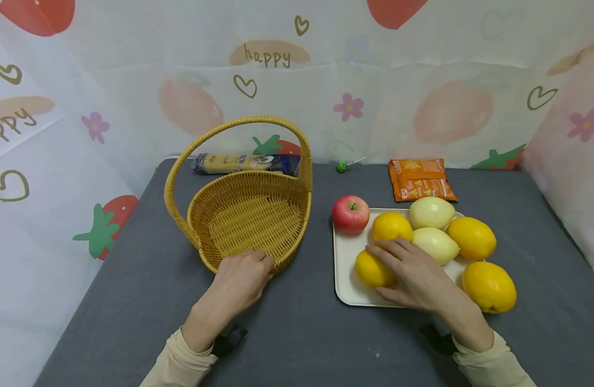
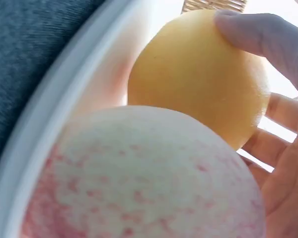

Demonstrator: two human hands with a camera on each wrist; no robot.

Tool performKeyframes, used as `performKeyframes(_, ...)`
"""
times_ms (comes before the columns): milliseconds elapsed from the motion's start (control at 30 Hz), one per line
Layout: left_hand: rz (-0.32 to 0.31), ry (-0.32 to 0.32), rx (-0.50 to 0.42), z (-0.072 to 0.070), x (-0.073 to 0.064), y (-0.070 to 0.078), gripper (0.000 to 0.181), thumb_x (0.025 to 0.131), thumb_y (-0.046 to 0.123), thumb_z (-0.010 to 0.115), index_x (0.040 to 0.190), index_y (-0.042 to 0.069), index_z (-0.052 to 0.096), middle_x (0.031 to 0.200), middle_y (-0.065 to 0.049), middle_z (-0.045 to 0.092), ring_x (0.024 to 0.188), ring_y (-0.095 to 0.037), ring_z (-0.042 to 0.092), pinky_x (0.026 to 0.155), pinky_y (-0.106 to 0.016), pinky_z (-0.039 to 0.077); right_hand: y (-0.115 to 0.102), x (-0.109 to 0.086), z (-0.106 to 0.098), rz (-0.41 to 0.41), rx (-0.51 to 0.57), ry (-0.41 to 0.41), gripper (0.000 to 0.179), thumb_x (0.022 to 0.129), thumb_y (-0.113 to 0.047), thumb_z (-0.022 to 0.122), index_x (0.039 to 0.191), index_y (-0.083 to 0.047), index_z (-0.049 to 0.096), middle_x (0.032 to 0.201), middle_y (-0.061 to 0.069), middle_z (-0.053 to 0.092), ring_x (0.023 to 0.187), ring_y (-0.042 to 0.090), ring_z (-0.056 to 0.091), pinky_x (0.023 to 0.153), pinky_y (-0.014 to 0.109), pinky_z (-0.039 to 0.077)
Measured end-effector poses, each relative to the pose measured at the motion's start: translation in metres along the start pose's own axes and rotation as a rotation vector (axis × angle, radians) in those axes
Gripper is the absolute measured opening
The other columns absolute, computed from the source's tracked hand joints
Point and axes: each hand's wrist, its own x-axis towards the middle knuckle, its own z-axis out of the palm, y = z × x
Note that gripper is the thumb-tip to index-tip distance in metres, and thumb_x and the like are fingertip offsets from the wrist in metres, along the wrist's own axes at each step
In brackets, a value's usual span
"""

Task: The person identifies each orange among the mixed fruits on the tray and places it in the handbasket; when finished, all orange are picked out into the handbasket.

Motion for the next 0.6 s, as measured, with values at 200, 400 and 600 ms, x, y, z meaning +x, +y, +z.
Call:
performKeyframes(200, 0.002, 0.001, -0.002, 0.000, 0.000, 0.001, 0.021, 0.079, 0.019, 0.081, 0.071, 0.018, 0.061, 0.067, 0.002, 0.057, 0.057, -0.014, 0.054, 0.045, -0.027, 0.040, 0.000, 0.003, -0.007, -0.032, 0.022, 0.117, 0.076, 0.067, -0.036, 0.084, 0.131, -0.005, 0.058, 0.119, 0.014, 0.064, 0.107, 0.030, 0.059, 0.093, 0.045, 0.049)
performKeyframes(400, -0.004, -0.009, -0.005, -0.001, 0.000, 0.001, 0.021, 0.079, 0.018, 0.080, 0.071, 0.018, 0.061, 0.068, 0.001, 0.057, 0.056, -0.014, 0.053, 0.045, -0.028, 0.039, -0.001, 0.011, -0.017, -0.070, 0.040, 0.191, 0.065, 0.084, -0.048, 0.069, 0.131, -0.004, 0.058, 0.121, 0.014, 0.064, 0.111, 0.031, 0.058, 0.096, 0.048, 0.048)
performKeyframes(600, -0.003, -0.009, -0.008, -0.001, 0.000, 0.002, 0.019, 0.079, 0.017, 0.080, 0.072, 0.017, 0.062, 0.069, 0.000, 0.058, 0.057, -0.016, 0.054, 0.045, -0.030, 0.041, -0.002, 0.038, -0.040, -0.139, 0.040, 0.232, 0.067, 0.086, -0.051, 0.064, 0.131, -0.002, 0.056, 0.123, 0.015, 0.063, 0.110, 0.032, 0.058, 0.091, 0.046, 0.051)
